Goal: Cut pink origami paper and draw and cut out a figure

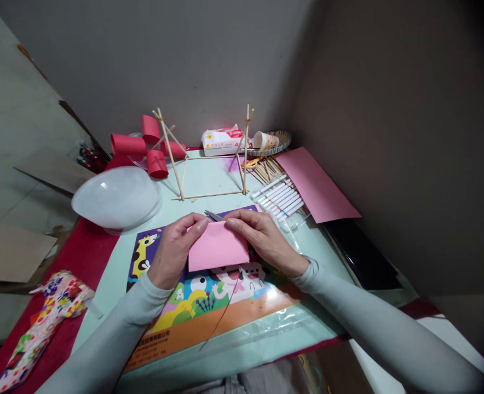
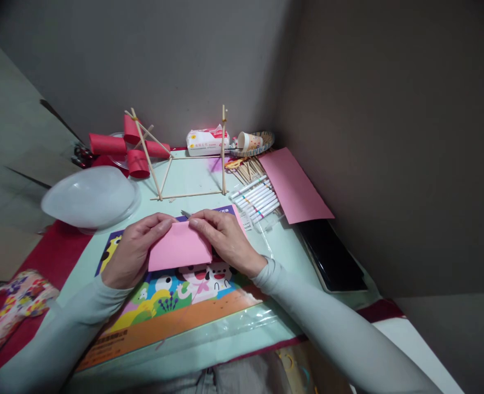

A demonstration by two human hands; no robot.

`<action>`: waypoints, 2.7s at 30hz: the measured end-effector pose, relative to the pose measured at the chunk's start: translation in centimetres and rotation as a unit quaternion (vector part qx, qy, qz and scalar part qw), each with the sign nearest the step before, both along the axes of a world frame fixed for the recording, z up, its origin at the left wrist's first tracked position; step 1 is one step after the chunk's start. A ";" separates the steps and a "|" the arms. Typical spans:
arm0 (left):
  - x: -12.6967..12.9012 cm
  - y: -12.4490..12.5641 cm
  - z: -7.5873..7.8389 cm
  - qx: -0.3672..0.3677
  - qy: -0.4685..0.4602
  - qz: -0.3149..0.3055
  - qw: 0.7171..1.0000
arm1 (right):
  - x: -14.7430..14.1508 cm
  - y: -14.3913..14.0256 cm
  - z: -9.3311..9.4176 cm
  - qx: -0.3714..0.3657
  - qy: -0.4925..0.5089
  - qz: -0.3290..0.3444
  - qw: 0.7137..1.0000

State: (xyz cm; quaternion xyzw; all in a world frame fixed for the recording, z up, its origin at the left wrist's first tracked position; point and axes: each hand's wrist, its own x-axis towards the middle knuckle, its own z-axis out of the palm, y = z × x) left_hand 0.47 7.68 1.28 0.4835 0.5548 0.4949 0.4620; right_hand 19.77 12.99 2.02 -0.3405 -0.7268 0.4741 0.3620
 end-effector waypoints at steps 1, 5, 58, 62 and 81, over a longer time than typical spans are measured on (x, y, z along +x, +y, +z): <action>0.1 0.1 -0.1 -0.003 -0.004 0.001 1.000 | -0.1 0.0 -0.1 -0.003 0.003 -0.003 1.000; 0.3 0.1 0.0 0.049 0.089 0.029 0.994 | -0.3 0.1 -0.7 -0.010 0.015 -0.010 1.000; -3.8 -0.5 4.1 -0.021 -0.144 -0.055 0.988 | 3.5 2.1 0.2 0.312 -0.534 -0.046 0.785; -4.0 -0.9 4.6 -0.008 -0.156 -0.066 0.986 | 2.4 1.1 0.5 0.323 -0.507 0.004 0.799; -4.7 -1.0 5.3 0.059 -0.101 0.000 0.993 | 2.7 0.1 1.7 0.095 -0.111 0.009 0.989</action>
